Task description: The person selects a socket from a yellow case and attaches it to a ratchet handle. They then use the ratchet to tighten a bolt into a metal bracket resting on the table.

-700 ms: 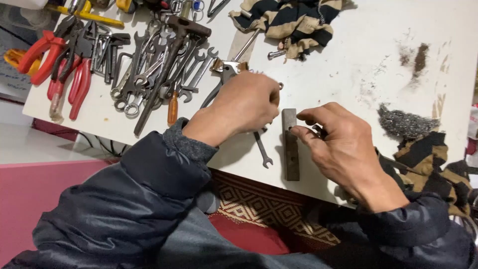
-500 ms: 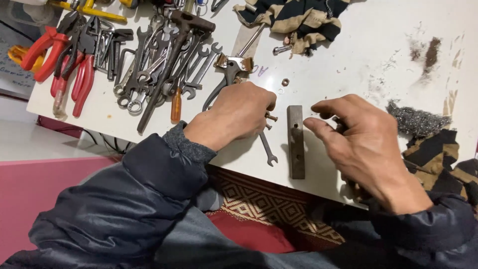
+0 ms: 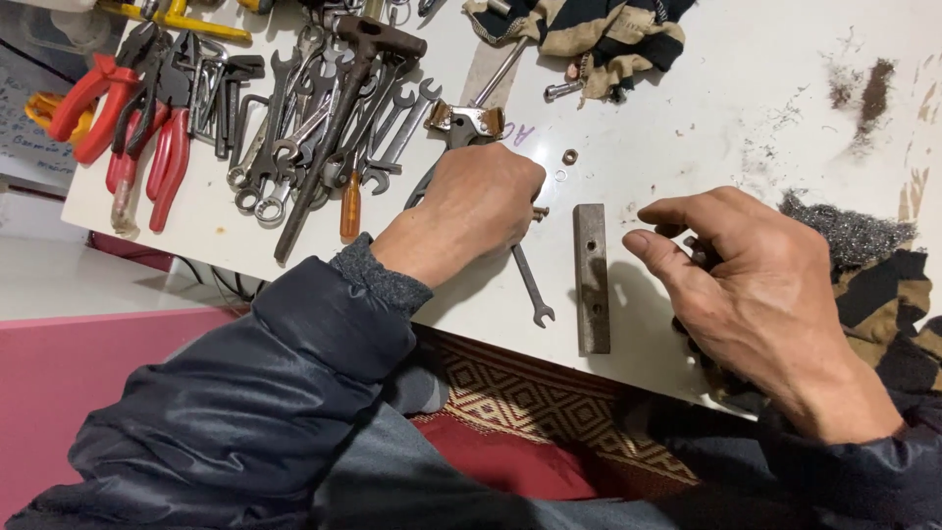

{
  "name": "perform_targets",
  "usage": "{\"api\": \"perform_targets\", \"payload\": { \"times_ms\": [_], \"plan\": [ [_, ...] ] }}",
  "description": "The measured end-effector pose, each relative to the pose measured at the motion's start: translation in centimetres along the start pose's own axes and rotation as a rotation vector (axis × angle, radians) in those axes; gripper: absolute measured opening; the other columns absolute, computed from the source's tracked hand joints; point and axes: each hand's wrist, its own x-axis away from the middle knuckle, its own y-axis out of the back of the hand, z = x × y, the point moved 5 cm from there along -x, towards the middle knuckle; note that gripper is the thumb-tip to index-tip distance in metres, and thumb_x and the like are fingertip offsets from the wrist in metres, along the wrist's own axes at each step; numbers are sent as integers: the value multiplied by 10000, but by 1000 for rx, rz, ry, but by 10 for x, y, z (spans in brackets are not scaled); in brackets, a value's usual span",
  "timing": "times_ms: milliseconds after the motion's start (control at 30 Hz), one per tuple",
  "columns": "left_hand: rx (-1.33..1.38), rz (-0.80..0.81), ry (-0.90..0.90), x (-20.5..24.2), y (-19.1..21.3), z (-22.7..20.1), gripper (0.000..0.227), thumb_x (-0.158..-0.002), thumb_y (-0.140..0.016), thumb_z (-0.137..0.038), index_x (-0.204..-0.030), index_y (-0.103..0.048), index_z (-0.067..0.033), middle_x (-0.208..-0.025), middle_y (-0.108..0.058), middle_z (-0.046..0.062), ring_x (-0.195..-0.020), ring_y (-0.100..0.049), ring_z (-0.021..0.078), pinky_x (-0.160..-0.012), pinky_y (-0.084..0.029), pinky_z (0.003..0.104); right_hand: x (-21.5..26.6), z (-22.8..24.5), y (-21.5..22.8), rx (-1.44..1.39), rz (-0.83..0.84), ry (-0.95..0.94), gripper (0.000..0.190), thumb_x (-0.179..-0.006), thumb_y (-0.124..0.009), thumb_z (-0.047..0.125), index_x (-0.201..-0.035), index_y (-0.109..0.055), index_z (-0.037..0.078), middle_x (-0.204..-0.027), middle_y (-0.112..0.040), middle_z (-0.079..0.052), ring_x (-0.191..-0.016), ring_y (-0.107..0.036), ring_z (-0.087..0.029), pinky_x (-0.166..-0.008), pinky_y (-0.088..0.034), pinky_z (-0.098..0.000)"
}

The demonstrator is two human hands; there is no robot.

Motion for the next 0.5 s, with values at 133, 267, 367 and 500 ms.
{"api": "perform_targets", "payload": {
  "times_ms": [133, 267, 367, 500],
  "plan": [
    [2, -131, -31, -7, -11, 8, 273, -801, -545, 119, -679, -473, -114, -543, -456, -22, -483, -437, 192, -414, -389, 351, 1, 0, 0, -1, 5, 14, 323, -978, -670, 327, -1132, -762, 59, -1039, -759, -92, -885, -710, -249, -759, -533, -405],
    [240, -141, 36, 5, 13, 8, 95, -887, -607, -126, -797, -635, -114, -753, -628, 42, -708, -597, 260, -562, -512, 415, 0, -2, 2, -13, -5, -29, 249, -977, -686, 275, -1121, -769, 90, -1020, -756, -66, -861, -698, -237, -750, -520, -390],
    [504, -19, 166, 18, 35, 6, 240, -949, -630, -341, -961, -734, -125, -1048, -731, 66, -977, -660, 253, -774, -533, 419, -1, -4, 2, -16, 4, -53, 204, -981, -684, 228, -1117, -771, 103, -1001, -759, -59, -872, -701, -231, -763, -528, -383],
    [624, -70, 243, 25, 48, 9, 356, -899, -682, -496, -834, -712, -148, -1015, -734, 45, -929, -657, 208, -756, -493, 384, -2, -7, -2, -19, 28, -68, 188, -958, -698, 217, -1099, -772, 117, -976, -764, -51, -843, -705, -218, -760, -524, -378]
  ]
}}
